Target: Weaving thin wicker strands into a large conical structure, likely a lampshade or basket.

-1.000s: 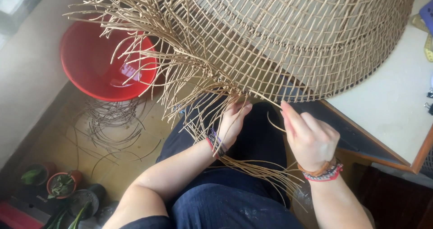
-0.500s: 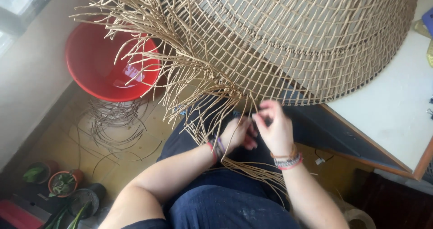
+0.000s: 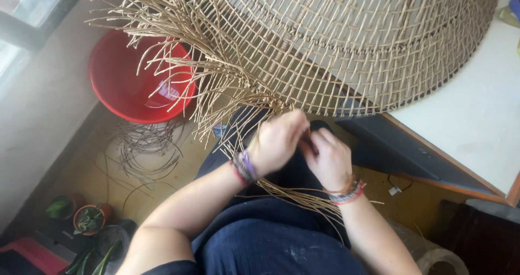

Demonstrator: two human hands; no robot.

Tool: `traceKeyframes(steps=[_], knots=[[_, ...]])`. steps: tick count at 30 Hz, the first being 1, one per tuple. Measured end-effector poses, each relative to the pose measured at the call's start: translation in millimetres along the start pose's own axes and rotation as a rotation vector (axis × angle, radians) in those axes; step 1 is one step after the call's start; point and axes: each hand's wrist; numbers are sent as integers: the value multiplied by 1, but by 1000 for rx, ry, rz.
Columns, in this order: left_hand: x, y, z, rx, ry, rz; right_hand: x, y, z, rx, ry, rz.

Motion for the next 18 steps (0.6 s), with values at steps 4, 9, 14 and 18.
traceKeyframes(steps=[4,9,14,18], knots=[[-8,17,20,30,-175,102,-13,7,12,496,-113,-75],[2,3,31,212,-20,33,-13,4,8,286,78,268],[-6,9,-6,71,123,167,-11,29,-6,22,626,954],[-26,3,-18,-354,-192,121,-20,37,-3,81,827,1447]])
Point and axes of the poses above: each hand's wrist, its own z-axis towards the middle knuckle, its own y-axis out of the palm, x = y × z, and after that the axes turned 13 degrees about x, right-handed
